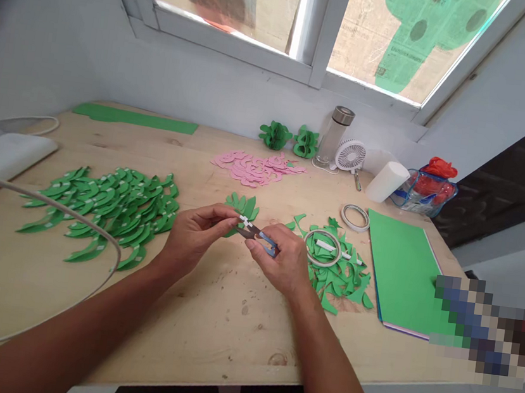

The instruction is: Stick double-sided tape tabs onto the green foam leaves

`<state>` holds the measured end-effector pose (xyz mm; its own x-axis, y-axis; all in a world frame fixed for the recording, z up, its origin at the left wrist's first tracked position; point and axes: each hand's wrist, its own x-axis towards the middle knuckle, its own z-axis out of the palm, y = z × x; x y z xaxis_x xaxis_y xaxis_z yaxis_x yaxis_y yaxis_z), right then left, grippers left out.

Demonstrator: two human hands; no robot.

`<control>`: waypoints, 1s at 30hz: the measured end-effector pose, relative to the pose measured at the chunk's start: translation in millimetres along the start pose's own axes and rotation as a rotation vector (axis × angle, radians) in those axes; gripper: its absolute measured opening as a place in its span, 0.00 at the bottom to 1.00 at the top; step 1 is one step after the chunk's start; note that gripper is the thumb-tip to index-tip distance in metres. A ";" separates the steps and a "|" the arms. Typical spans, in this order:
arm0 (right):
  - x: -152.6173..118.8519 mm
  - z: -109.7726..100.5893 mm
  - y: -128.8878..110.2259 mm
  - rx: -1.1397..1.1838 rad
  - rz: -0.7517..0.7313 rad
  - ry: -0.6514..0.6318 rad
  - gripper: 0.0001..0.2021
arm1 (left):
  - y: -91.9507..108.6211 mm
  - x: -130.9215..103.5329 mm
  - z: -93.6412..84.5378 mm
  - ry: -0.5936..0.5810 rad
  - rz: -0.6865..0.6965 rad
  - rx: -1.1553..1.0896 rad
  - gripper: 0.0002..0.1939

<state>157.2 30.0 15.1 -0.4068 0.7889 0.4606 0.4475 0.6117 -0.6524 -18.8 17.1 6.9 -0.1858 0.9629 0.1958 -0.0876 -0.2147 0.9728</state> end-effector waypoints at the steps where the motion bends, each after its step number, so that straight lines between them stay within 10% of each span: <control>1: 0.0 0.1 0.0 0.001 -0.003 0.001 0.09 | -0.2 0.1 -0.2 -0.002 0.002 0.000 0.06; 30: -0.6 0.7 0.7 -0.004 0.000 -0.006 0.09 | 1.5 -0.5 -0.4 0.006 -0.014 0.062 0.06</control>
<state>157.2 30.0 13.9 -0.4118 0.7883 0.4572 0.4501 0.6122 -0.6501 -19.2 16.2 8.2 -0.1909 0.9647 0.1815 -0.0296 -0.1905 0.9812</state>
